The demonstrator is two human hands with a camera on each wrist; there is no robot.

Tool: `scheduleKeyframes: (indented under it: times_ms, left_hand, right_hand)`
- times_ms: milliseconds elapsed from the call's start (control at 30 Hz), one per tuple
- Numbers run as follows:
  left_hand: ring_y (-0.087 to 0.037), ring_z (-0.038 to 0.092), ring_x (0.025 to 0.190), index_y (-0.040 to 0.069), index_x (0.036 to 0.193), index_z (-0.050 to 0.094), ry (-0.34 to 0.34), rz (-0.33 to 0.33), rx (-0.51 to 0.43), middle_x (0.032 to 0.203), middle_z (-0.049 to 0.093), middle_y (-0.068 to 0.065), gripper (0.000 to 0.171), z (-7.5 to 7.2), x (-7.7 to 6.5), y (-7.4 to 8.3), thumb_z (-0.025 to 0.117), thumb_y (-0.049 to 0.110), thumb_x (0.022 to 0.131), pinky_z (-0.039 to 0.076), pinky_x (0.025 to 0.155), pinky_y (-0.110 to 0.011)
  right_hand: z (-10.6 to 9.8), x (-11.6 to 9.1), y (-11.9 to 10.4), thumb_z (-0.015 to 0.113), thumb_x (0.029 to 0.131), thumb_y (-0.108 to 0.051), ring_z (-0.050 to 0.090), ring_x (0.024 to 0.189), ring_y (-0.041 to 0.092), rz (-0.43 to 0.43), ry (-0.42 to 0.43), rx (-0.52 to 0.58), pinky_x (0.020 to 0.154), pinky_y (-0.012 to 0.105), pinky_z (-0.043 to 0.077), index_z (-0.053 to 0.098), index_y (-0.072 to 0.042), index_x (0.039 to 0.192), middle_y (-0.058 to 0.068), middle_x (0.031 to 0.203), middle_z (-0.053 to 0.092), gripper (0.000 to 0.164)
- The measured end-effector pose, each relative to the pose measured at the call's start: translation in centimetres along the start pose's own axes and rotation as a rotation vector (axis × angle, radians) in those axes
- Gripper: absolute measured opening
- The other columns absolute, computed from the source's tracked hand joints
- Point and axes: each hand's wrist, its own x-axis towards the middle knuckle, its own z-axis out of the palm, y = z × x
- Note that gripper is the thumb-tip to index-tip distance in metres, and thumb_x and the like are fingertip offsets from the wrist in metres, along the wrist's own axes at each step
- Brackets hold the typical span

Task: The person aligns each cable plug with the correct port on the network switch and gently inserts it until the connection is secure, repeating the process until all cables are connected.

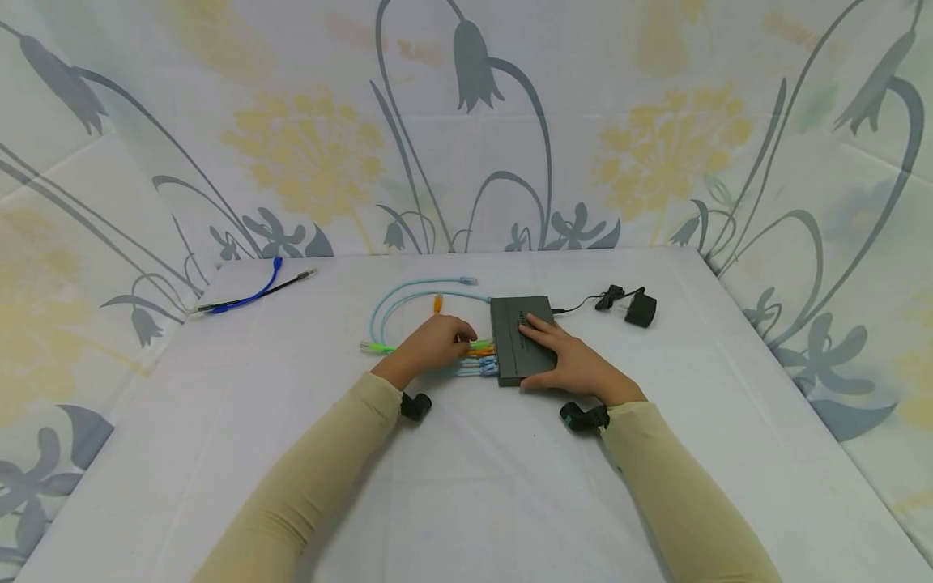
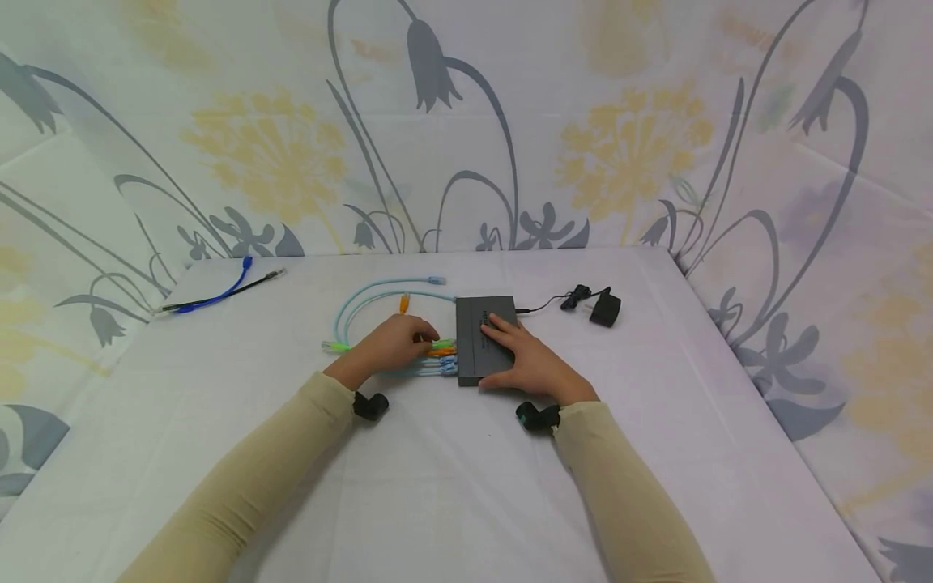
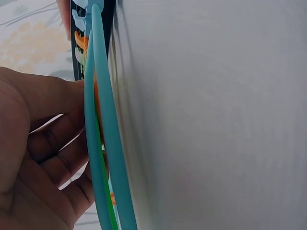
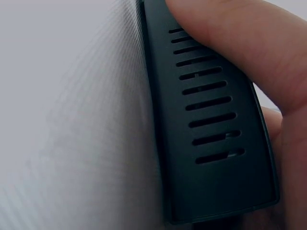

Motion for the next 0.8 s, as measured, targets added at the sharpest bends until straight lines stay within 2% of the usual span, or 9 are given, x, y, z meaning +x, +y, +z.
scheduleKeyframes:
  times_ms: [200, 467, 667, 800]
  left_hand:
    - [-0.019, 0.065, 0.099, 0.007, 0.116, 0.070, 0.006, -0.013, -0.031, 0.110, 0.070, -0.007, 0.024, -0.2, -0.4, -0.6, 0.058, 0.012, 0.095, 0.053, 0.086, -0.033]
    - [-0.019, 0.065, 0.100, 0.006, 0.113, 0.071, 0.042, 0.005, -0.037, 0.110, 0.071, -0.007, 0.023, -0.3, -0.9, -1.4, 0.059, 0.011, 0.094, 0.053, 0.087, -0.033]
    - [-0.019, 0.065, 0.096, 0.006, 0.113, 0.071, 0.069, 0.004, -0.037, 0.108, 0.072, -0.007, 0.022, -1.0, -1.6, -1.8, 0.059, 0.010, 0.095, 0.053, 0.085, -0.034]
    - [-0.019, 0.064, 0.095, 0.006, 0.112, 0.071, 0.079, -0.018, -0.050, 0.106, 0.071, -0.007, 0.022, -1.5, -2.0, -2.3, 0.059, 0.010, 0.095, 0.053, 0.085, -0.034]
  right_hand:
    - [0.0, -0.1, -0.1, 0.074, 0.074, -0.062, 0.008, 0.151, 0.033, 0.000, 0.003, 0.000, 0.113, 0.064, 0.023, 0.025, -0.033, 0.154, -0.013, 0.164, 0.006, 0.098]
    - [0.1, -0.1, -0.1, 0.075, 0.073, -0.062, 0.007, 0.151, 0.033, -0.012, 0.008, 0.004, 0.113, 0.065, 0.022, 0.025, -0.033, 0.154, -0.014, 0.163, 0.006, 0.099]
    - [0.2, -0.1, 0.0, 0.074, 0.072, -0.064, 0.007, 0.151, 0.032, -0.015, 0.014, -0.009, 0.113, 0.064, 0.023, 0.025, -0.034, 0.153, -0.015, 0.163, 0.006, 0.100]
    - [0.0, -0.1, -0.1, 0.074, 0.072, -0.064, 0.007, 0.151, 0.033, -0.015, 0.018, -0.007, 0.113, 0.064, 0.023, 0.025, -0.034, 0.153, -0.015, 0.163, 0.006, 0.100]
